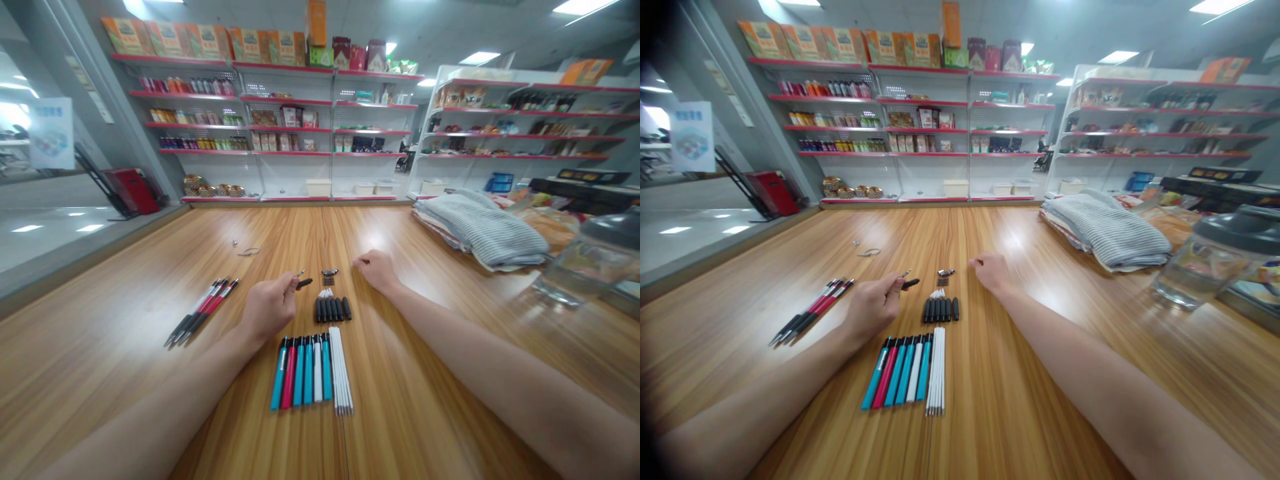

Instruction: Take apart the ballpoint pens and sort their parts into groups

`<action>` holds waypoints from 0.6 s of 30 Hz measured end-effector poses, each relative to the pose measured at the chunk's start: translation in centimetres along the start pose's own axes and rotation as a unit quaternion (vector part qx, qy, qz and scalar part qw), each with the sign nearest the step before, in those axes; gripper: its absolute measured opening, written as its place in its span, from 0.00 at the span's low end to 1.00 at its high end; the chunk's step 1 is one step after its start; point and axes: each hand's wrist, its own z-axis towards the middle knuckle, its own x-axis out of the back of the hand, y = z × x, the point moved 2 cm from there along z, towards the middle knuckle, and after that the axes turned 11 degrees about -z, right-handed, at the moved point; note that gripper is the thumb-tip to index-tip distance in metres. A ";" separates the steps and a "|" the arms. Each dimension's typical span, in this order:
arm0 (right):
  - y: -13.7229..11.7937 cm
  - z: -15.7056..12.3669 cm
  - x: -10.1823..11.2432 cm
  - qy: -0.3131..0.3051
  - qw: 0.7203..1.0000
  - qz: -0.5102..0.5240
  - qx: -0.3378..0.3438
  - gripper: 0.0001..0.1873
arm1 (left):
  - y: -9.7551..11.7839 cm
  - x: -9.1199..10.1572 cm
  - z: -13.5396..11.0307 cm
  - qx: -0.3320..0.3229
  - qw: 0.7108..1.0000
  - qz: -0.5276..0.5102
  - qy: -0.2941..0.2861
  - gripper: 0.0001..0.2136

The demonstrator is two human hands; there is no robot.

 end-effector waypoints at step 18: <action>-1.1 4.8 -3.1 -0.042 0.989 0.065 0.125 0.09 | -0.2 -0.7 0.5 0.041 0.999 -0.014 -0.016 0.14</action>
